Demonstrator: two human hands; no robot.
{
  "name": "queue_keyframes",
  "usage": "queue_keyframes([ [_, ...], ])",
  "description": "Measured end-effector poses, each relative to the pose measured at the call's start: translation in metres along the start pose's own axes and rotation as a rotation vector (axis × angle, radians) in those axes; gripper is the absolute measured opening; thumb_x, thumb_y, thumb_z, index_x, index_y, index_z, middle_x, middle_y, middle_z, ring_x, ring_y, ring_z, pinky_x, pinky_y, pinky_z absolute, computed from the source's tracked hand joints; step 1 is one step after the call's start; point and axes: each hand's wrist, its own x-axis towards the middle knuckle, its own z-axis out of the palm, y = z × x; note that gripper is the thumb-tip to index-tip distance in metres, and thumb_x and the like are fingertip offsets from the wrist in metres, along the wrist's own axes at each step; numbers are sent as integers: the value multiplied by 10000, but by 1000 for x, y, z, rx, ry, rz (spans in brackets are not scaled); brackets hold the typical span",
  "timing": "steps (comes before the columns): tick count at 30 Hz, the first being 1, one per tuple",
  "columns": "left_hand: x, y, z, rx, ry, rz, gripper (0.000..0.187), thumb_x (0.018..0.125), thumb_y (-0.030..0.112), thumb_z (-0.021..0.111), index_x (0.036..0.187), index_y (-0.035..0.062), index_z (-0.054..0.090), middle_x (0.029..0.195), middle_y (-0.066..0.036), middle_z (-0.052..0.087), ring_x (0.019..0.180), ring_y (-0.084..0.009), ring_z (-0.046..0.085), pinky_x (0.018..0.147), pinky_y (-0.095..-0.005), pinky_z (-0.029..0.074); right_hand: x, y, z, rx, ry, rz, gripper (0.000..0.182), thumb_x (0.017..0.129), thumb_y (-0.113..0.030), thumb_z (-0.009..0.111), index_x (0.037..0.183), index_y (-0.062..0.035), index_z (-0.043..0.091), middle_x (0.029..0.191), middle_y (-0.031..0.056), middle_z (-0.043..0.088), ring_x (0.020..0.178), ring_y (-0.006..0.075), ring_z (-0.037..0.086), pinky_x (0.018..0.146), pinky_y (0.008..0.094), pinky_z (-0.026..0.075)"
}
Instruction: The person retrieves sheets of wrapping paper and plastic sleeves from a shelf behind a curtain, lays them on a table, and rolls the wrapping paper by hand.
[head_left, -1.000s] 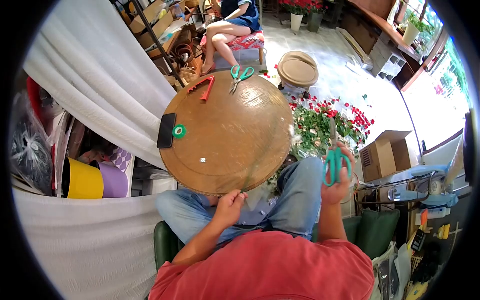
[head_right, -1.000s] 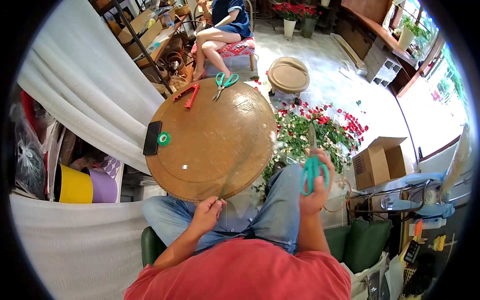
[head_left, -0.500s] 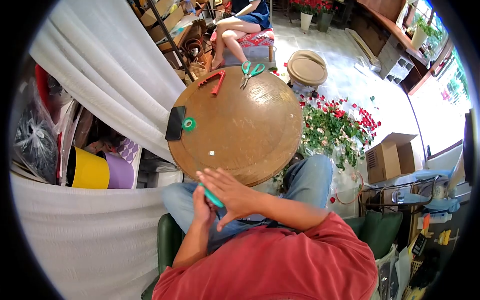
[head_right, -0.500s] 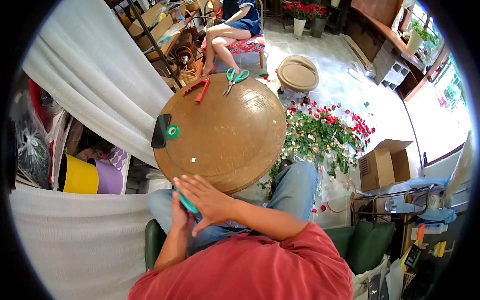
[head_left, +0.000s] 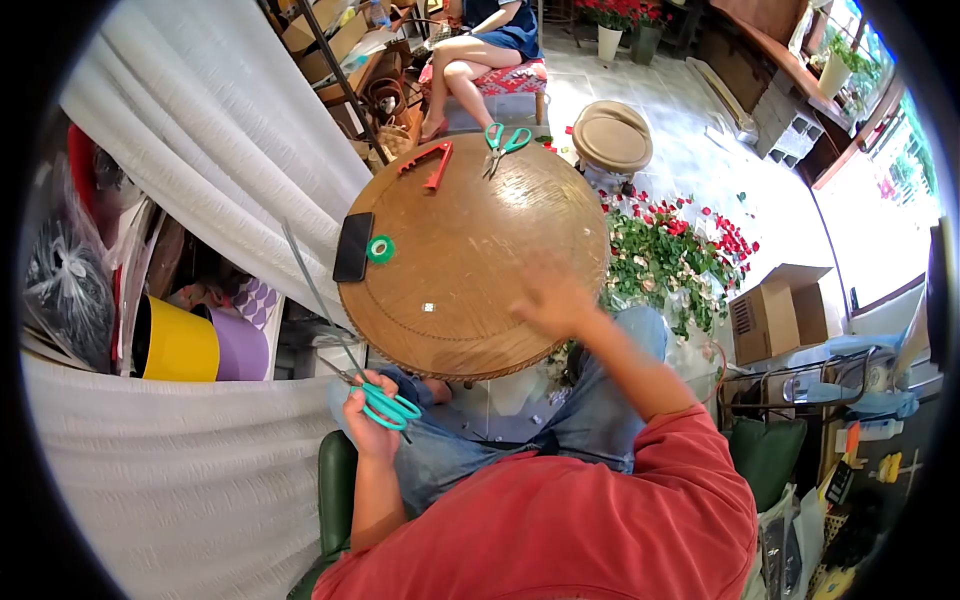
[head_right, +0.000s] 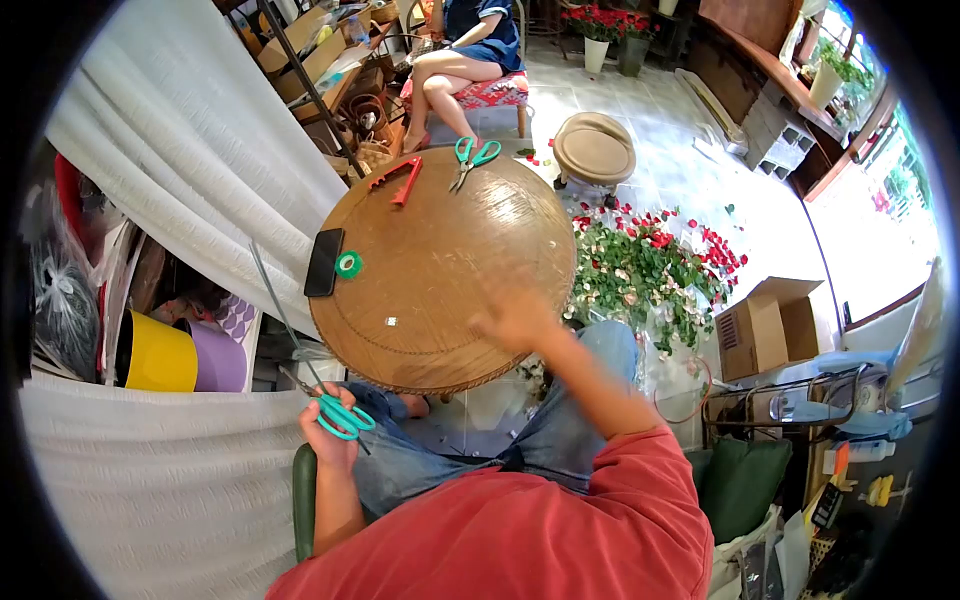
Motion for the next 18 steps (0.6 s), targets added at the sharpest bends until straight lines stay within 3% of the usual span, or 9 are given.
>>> queue_keyframes([
  [2,1,-6,1,-7,15,7,430,923,510,511,1000,87,531,760,-71,541,460,-56,340,441,-210,303,-5,75,-34,-132,-108,466,865,960,-594,457,1526,50,347,1628,248,263,1539,382,175,1253,509,101],
  [5,0,-2,8,22,-51,-57,433,921,509,519,1003,84,535,753,-70,544,466,-54,343,442,-211,302,-27,152,-40,-174,405,910,809,934,-509,543,1476,77,412,1571,300,340,1482,450,272,1222,542,186],
  [6,2,-6,11,14,-59,-58,433,921,509,519,1003,84,535,753,-70,544,466,-54,343,442,-211,302,-25,147,-48,-184,411,913,809,934,-509,543,1476,77,412,1571,300,340,1482,450,272,1222,542,186],
  [9,3,-13,20,-5,-27,-57,434,918,511,527,1002,85,535,751,-69,545,469,-53,342,441,-209,298,-9,49,-63,-247,115,376,754,930,-449,561,1443,90,443,1513,348,379,1457,475,295,1220,555,176],
  [11,3,-11,26,-48,-82,-90,432,905,510,556,1006,91,533,753,-71,546,464,-57,336,430,-213,287,-4,-26,-12,-51,32,139,805,939,-490,576,1502,47,373,1566,310,332,1471,471,278,1226,538,177],
  [12,2,-9,28,-41,-76,-86,432,905,510,556,1006,91,533,753,-71,546,464,-57,336,430,-213,287,-7,-60,10,106,121,-160,845,951,-510,561,1521,66,320,1608,272,287,1491,456,256,1231,539,163],
  [13,1,-7,29,-26,-96,-80,442,894,514,575,1010,89,531,753,-72,548,460,-57,342,419,-215,292,-2,-108,-6,110,-92,-244,831,968,-512,527,1520,74,324,1631,251,253,1517,418,223,1234,536,158],
  [16,-7,1,25,37,-109,-31,465,874,522,603,1014,86,528,754,-76,551,452,-58,359,396,-220,307,19,-180,52,310,31,-426,813,943,-473,567,1511,66,349,1642,246,228,1534,412,187,1233,537,163],
  [18,-13,8,16,94,-116,21,482,855,522,621,1018,79,526,755,-81,553,446,-63,389,378,-224,335,44,-209,74,130,35,-610,804,970,-522,493,1512,56,360,1645,225,242,1541,379,183,1242,519,142],
])
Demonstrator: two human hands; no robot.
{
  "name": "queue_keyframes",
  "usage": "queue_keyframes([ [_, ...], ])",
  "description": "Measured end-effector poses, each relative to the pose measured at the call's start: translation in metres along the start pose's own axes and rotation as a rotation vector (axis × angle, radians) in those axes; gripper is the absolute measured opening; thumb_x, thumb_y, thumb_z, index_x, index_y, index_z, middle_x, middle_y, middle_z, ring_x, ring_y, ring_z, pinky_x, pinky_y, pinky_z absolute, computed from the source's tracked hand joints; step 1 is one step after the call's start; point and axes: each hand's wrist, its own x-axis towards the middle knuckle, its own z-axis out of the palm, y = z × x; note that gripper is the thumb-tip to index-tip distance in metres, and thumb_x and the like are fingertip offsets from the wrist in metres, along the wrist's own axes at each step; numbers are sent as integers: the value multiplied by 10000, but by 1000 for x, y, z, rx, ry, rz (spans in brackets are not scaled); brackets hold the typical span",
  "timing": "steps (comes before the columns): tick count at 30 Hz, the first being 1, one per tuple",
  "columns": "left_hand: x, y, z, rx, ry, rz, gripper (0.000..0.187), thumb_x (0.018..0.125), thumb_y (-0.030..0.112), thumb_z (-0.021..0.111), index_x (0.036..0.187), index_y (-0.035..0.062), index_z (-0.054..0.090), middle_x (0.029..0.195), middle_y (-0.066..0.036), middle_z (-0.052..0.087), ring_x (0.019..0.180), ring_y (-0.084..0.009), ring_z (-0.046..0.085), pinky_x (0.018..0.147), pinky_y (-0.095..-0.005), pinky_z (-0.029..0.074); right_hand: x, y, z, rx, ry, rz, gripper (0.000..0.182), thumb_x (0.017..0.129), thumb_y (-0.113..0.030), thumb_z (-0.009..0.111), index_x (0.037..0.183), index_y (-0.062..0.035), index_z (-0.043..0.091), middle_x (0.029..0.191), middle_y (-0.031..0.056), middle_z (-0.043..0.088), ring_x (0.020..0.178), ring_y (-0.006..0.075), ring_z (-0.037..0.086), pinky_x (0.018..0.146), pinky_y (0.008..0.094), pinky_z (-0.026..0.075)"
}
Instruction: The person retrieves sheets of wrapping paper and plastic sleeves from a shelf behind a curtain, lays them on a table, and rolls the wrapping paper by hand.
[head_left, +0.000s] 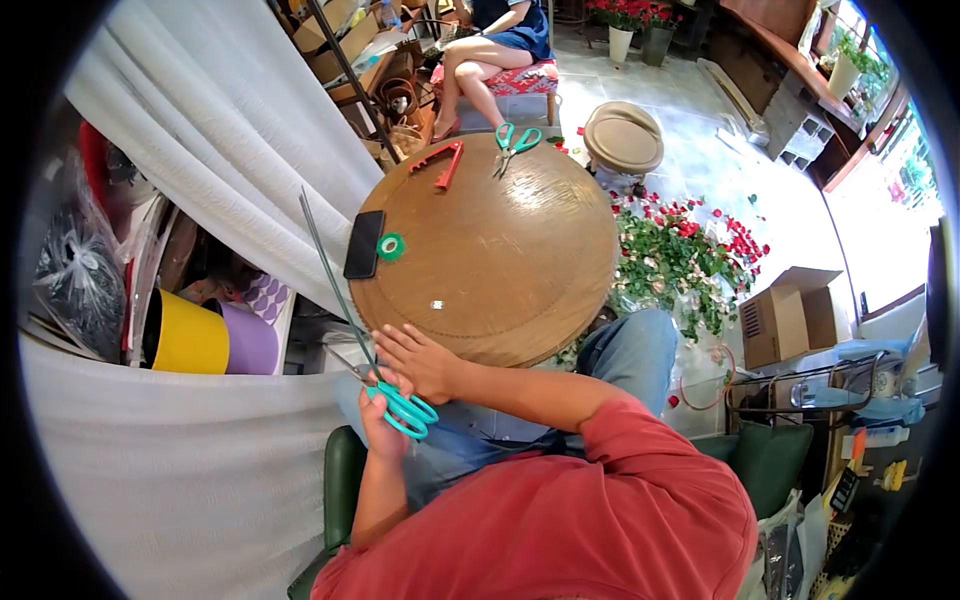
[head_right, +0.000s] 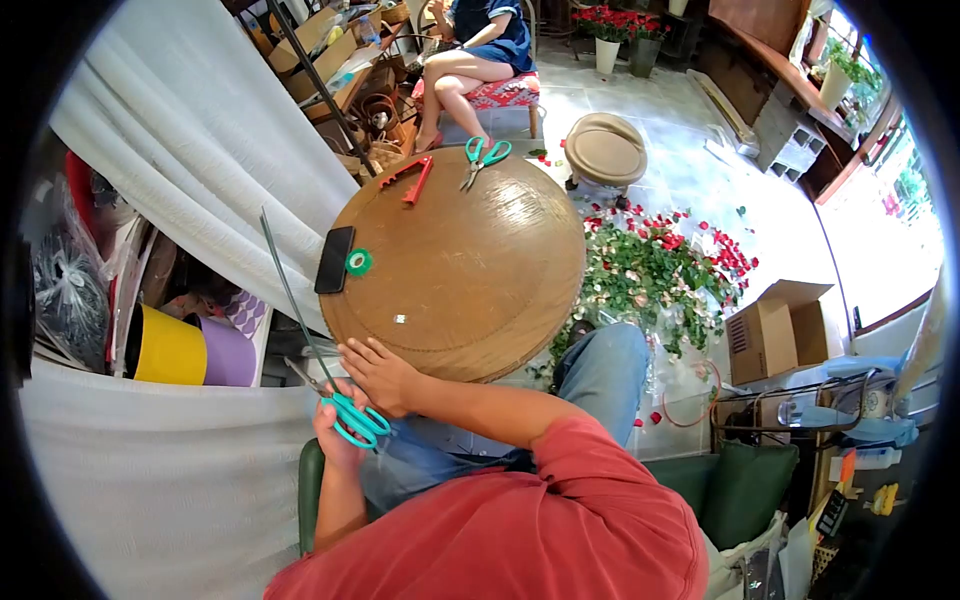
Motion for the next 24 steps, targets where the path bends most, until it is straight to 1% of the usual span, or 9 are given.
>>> queue_keyframes([
  [6,-20,11,-20,21,91,58,495,862,536,616,1039,81,534,760,-86,558,423,-61,365,378,-220,319,35,27,0,97,-74,207,765,998,-517,426,1520,40,365,1643,207,259,1540,357,194,1253,485,132],
  [12,-25,3,-36,-27,124,13,479,876,530,613,1040,87,537,768,-76,555,454,-46,367,407,-222,316,-80,169,-79,-285,-31,598,687,1001,-443,453,1484,45,420,1559,245,397,1458,404,345,1232,502,197],
  [14,-22,6,-34,-53,78,-28,423,858,455,622,1023,77,527,788,-88,561,557,-82,440,491,-229,366,-160,235,-130,-559,-203,941,589,973,-411,492,1412,-22,540,1506,213,476,1369,367,469,1135,511,356],
  [15,-19,4,-34,-68,80,-20,423,858,455,622,1023,77,527,788,-88,561,557,-82,440,491,-229,366,-199,253,-152,-490,85,1288,639,974,-460,496,1410,6,532,1493,237,477,1372,374,468,1116,525,378],
  [17,-15,-2,-33,-46,37,17,428,858,449,633,1032,71,532,809,-88,567,693,-122,510,614,-258,423,-242,269,-177,-418,34,1611,684,993,-497,461,1408,45,513,1499,265,458,1384,386,453,1135,544,345],
  [19,-7,-11,-29,-90,30,3,438,858,452,636,1042,68,534,824,-88,571,745,-139,525,658,-270,432,-261,255,-184,-613,221,1601,739,999,-516,468,1428,86,458,1510,280,442,1403,412,424,1160,592,278],
  [21,-3,-19,-17,-117,25,-27,449,858,455,639,1052,64,536,839,-87,576,798,-156,541,701,-282,440,-251,254,-138,-586,198,1142,731,981,-472,511,1432,99,432,1477,298,450,1385,427,408,1165,556,271],
  [23,3,-19,1,-78,73,-32,462,856,503,605,1040,85,535,777,-79,552,593,-92,446,522,-241,350,-153,148,-145,-215,-179,948,662,972,-374,544,1460,53,407,1544,283,381,1462,431,319,1213,545,214],
  [24,3,-14,7,-64,25,-32,475,842,504,617,1047,84,533,774,-84,548,588,-89,438,523,-236,346,-141,124,-111,-26,4,689,682,961,-386,562,1479,28,402,1568,279,345,1477,439,290,1231,540,184],
])
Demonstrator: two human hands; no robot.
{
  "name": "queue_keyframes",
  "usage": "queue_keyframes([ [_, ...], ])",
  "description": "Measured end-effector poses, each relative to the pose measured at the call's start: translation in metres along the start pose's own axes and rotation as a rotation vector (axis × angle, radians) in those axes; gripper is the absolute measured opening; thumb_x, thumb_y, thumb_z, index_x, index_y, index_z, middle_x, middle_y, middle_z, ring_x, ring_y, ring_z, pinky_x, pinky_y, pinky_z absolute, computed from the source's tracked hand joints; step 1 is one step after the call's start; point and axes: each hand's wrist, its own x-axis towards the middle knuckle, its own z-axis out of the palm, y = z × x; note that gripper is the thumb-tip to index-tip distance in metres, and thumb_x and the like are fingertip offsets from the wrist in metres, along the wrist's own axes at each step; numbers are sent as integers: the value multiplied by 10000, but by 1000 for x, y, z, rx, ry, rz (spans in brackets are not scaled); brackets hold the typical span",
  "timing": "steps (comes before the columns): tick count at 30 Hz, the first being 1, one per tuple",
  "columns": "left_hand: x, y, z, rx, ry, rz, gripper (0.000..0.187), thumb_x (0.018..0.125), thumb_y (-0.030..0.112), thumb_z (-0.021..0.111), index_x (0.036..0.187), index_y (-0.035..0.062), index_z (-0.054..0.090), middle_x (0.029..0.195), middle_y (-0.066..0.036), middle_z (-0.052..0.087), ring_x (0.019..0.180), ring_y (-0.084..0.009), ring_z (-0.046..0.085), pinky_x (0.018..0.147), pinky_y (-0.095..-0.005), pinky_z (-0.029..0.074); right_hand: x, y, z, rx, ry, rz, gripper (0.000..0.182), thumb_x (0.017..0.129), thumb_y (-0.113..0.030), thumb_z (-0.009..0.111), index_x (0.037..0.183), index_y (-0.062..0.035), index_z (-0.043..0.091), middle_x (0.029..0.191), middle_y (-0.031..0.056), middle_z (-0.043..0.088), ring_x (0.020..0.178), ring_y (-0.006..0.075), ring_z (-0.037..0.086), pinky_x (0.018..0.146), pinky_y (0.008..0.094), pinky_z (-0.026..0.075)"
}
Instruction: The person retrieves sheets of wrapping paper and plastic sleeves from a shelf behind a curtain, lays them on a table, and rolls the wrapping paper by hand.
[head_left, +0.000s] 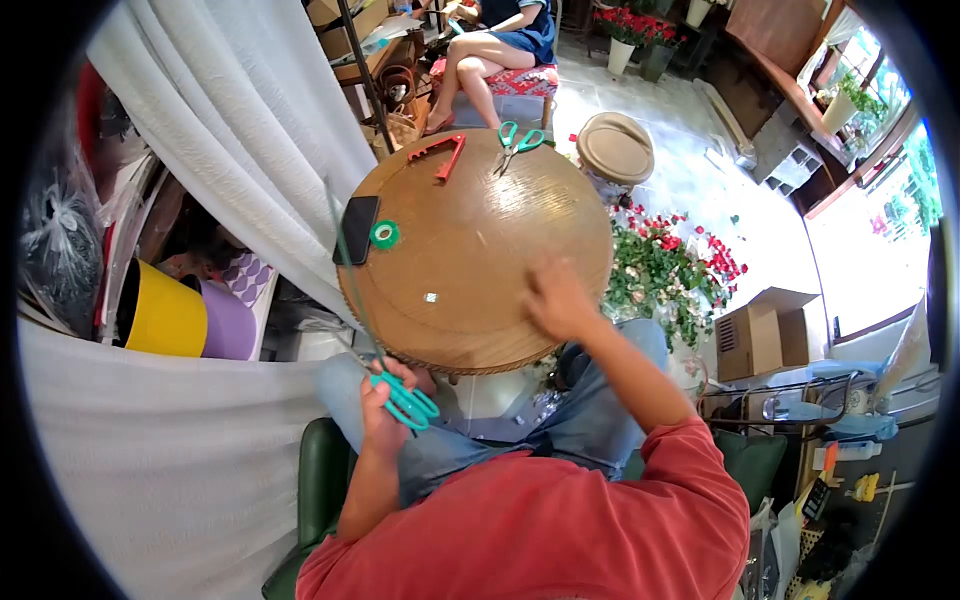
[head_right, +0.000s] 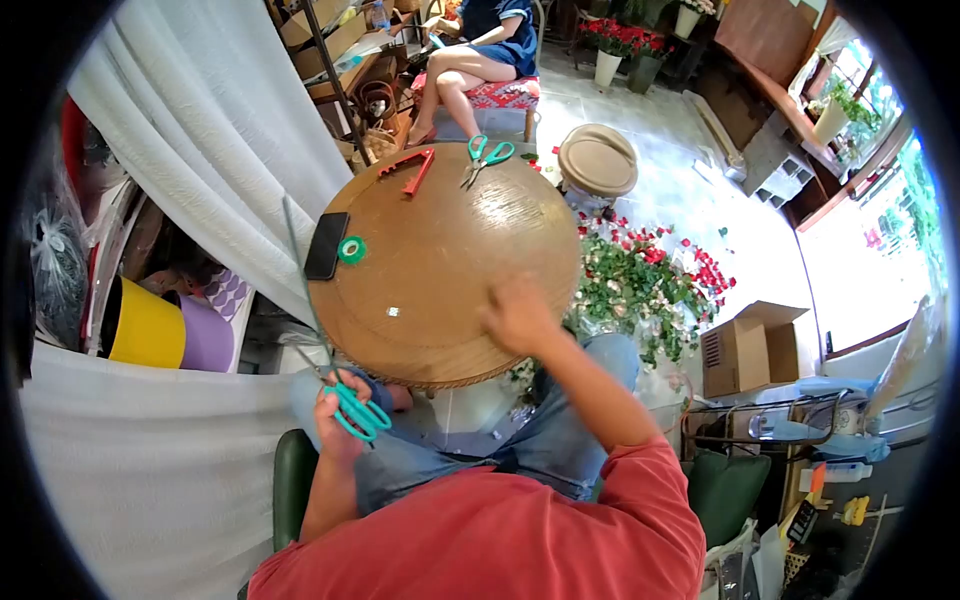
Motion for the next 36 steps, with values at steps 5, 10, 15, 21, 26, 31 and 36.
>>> queue_keyframes([
  [5,-12,18,11,134,-93,82,493,824,511,646,1040,84,530,771,-91,546,584,-84,430,516,-233,342,53,-102,64,179,175,-291,501,904,-281,643,1328,-24,575,1414,221,508,1360,405,425,1143,529,322],
  [10,-34,14,-11,59,-25,7,487,790,456,687,1019,64,513,863,-73,539,788,-160,510,701,-289,407,80,-115,62,112,114,-361,241,860,-210,659,1066,-101,720,1176,123,613,1145,337,543,972,459,430],
  [15,-37,2,-17,-14,20,-13,455,805,435,667,1025,67,516,862,-79,550,786,-160,515,705,-288,417,85,-102,59,112,105,-458,156,864,-168,630,970,-125,736,1063,73,638,1059,298,561,917,429,431],
  [21,-30,3,-3,102,-38,47,448,861,487,625,1041,85,540,802,-93,559,653,-96,451,575,-237,346,102,-95,59,57,49,-650,113,888,-191,624,947,-124,694,1073,54,621,1069,276,563,920,411,436],
  [26,-34,2,-10,94,-46,19,456,832,457,631,1051,69,532,854,-107,585,733,-125,499,647,-260,394,111,-94,55,63,9,-724,118,911,-222,623,970,-138,681,1087,41,614,1076,267,562,930,411,440],
  [31,-44,-2,-17,71,-35,-63,467,809,421,631,1079,53,531,906,-114,608,810,-152,547,719,-281,449,116,-99,52,66,-42,-772,121,919,-205,604,982,-125,670,1116,54,605,1098,274,552,935,422,443],
  [36,-46,-4,-13,65,-9,-55,444,813,397,621,1080,56,526,913,-113,605,798,-152,547,704,-283,454,116,-92,64,39,-32,-748,157,918,-185,576,1013,-68,620,1111,110,580,1109,306,535,947,427,427],
])
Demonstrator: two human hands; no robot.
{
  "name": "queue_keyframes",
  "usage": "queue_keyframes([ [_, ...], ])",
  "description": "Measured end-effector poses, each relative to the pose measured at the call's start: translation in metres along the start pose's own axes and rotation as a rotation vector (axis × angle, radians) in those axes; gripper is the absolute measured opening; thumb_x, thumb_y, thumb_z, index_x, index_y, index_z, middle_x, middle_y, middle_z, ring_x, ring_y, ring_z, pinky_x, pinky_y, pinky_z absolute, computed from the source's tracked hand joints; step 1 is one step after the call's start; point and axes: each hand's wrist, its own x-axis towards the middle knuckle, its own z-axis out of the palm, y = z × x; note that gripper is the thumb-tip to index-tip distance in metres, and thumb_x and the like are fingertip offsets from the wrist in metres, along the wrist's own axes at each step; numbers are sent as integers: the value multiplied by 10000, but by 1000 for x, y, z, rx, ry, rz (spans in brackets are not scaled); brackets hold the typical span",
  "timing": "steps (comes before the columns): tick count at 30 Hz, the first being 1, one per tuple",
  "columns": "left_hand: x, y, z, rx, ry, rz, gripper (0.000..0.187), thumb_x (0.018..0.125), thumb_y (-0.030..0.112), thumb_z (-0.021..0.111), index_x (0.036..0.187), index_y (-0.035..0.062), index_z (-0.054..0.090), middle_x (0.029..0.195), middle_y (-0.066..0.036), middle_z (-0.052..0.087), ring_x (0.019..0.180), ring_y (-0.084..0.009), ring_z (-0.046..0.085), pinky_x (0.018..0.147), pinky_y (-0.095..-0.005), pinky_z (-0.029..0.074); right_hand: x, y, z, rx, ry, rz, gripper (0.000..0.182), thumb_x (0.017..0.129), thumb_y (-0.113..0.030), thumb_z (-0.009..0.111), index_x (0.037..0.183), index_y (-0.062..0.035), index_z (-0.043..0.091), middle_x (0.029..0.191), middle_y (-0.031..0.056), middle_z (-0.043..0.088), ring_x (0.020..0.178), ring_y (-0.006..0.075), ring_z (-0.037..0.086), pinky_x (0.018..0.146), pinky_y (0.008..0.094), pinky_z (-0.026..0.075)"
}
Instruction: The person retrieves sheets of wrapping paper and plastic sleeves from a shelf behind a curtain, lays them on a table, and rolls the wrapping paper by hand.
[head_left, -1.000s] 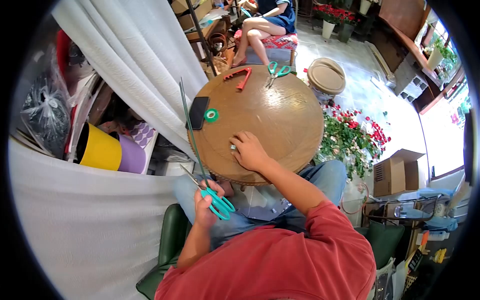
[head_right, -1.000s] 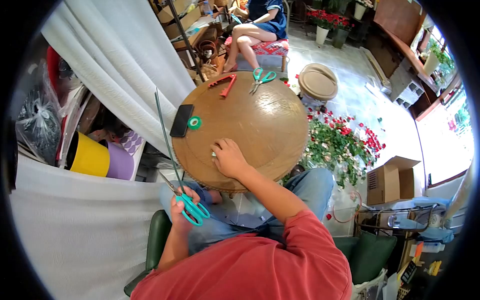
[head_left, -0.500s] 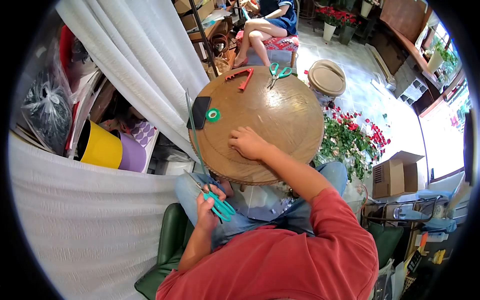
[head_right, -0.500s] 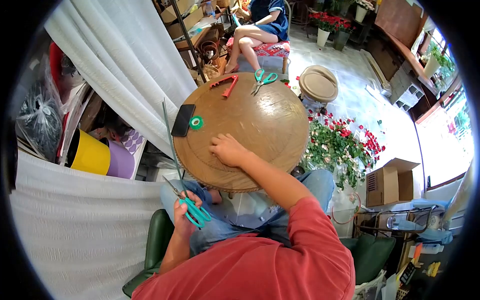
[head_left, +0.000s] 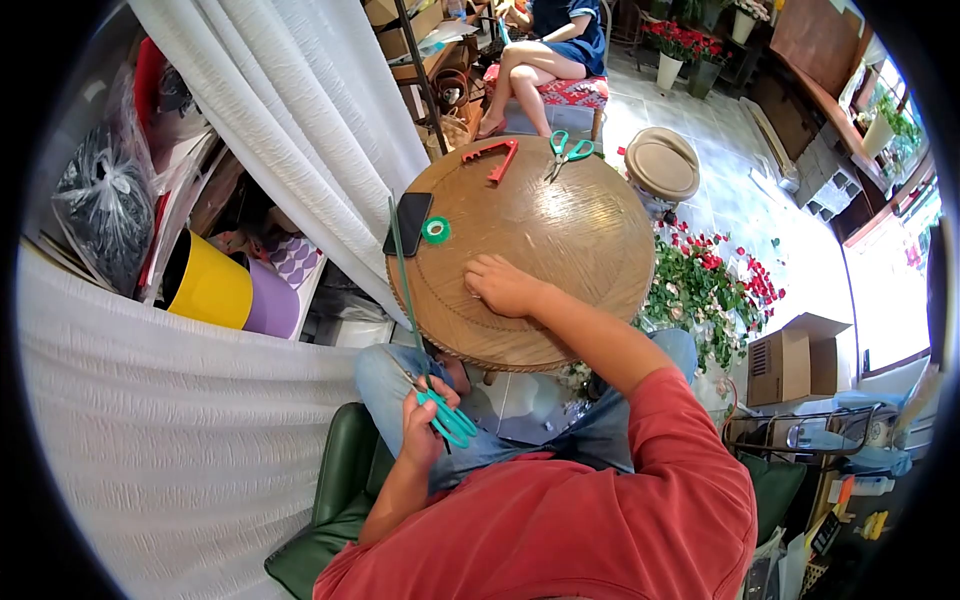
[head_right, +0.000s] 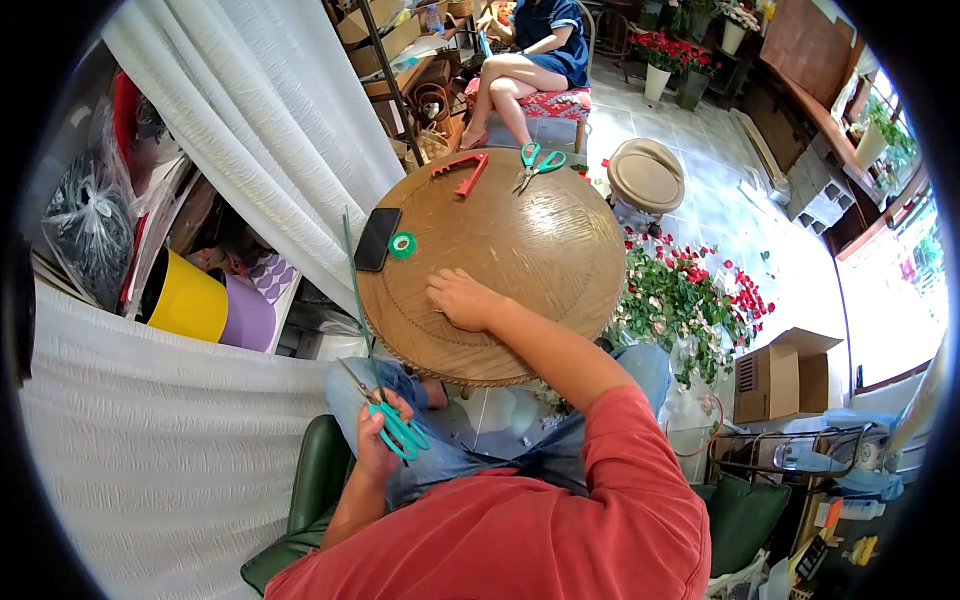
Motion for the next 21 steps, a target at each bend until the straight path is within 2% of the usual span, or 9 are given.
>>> queue_keyframes([
  [4,3,0,4,-22,-12,-9,431,814,387,619,1074,58,520,915,-116,601,803,-153,544,717,-285,453,-9,0,-8,77,6,91,158,919,-181,599,1014,-55,603,1104,119,580,1108,314,534,954,429,418],
  [6,5,-1,9,2,10,8,460,828,476,649,1033,80,537,830,-92,581,738,-132,514,636,-266,404,-12,-3,-17,158,-13,104,177,916,-177,633,1050,-66,605,1115,108,587,1116,312,533,950,430,420],
  [7,6,-3,9,2,7,6,460,828,476,649,1033,80,537,830,-92,581,738,-132,514,636,-266,404,-11,-4,-17,156,-12,108,177,916,-177,633,1050,-66,605,1115,108,587,1116,312,533,950,430,420],
  [10,8,-5,9,-20,-7,21,450,832,465,651,1036,81,535,833,-96,585,739,-134,516,638,-266,407,-6,-3,-16,98,28,18,168,910,-176,662,1047,-87,627,1115,90,593,1118,301,534,945,425,423],
  [13,6,-3,9,-16,-18,4,446,836,458,653,1043,79,536,838,-100,589,739,-139,520,635,-268,412,2,2,-14,121,-51,-2,142,909,-186,662,1025,-106,652,1109,74,594,1120,292,532,943,425,425],
  [15,5,-4,7,-10,-9,10,448,837,455,652,1048,77,537,841,-104,591,733,-140,521,629,-267,415,4,3,-15,119,-69,6,98,924,-192,633,969,-108,655,1111,72,588,1113,293,529,942,428,424],
  [21,4,-1,7,1,1,-1,456,834,454,652,1058,73,540,841,-98,589,746,-141,526,644,-267,425,7,0,-6,43,-95,8,113,947,-164,554,959,-73,619,1097,95,571,1092,316,525,929,429,419],
])
